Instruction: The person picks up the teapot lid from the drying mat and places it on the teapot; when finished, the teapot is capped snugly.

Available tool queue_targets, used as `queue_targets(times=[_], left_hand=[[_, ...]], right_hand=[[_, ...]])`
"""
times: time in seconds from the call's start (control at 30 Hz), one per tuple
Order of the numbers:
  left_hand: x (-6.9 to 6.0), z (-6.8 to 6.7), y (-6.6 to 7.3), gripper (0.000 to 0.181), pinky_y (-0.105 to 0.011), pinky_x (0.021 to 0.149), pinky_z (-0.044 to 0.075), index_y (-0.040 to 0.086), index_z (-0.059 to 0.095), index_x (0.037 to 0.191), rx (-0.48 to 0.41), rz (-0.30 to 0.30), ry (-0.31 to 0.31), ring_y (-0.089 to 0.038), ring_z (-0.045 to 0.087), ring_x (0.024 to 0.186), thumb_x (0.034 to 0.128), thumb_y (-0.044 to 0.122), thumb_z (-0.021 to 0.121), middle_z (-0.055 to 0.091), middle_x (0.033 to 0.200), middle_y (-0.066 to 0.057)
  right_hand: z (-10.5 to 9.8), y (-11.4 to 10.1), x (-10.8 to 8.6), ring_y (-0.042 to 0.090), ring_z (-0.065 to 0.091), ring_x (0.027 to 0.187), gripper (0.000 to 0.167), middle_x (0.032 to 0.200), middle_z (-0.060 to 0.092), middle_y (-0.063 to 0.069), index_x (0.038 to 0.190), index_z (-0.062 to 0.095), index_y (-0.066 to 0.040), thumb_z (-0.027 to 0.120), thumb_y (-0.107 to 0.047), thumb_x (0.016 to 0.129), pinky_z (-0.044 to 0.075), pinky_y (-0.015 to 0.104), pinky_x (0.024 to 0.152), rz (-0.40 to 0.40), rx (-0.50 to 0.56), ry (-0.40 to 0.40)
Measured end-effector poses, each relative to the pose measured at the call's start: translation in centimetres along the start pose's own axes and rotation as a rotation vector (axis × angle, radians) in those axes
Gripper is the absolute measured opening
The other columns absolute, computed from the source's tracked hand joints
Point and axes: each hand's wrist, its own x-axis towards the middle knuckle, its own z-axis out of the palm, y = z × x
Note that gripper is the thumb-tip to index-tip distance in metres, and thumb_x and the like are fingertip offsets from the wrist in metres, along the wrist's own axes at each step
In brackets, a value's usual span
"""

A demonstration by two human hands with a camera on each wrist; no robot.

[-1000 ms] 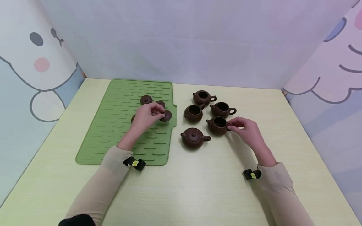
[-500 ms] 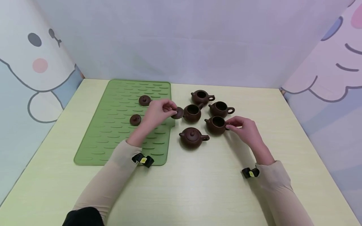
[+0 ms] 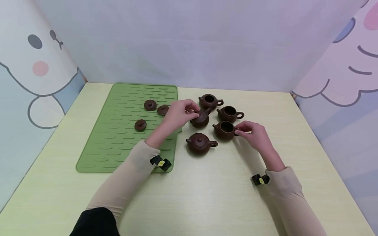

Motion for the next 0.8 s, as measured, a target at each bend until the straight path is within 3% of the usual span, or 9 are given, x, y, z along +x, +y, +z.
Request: queue_targets(times=[0.37,0.8], left_hand=[[1.4,2.6,2.1,0.012,-0.022,0.08,0.056,0.011,0.071,0.103,0.038,0.062,-0.061,-0.014,0.069,0.091,0.0912,0.015,0.073,0.074,0.1,-0.003],[2.7,6.9,3.8,0.011,-0.017,0.079,0.053,0.014,0.071,0.101,0.104,0.106,-0.126,-0.008,0.068,0.089,0.0904,0.015,0.074,0.074,0.096,0.001]], right_hand=[[0.0,-0.1,0.1,0.032,0.069,0.103,0.018,0.106,0.075,0.014,0.109,0.073,-0.007,0.07,-0.015,0.094,0.052,0.034,0.082,0.005,0.005,-0.001],[0.0,-0.2,0.1,0.032,0.069,0.104,0.02,0.107,0.076,0.014,0.111,0.073,-0.007,0.07,-0.017,0.094,0.052,0.033,0.082,0.009,0.005,-0.013]])
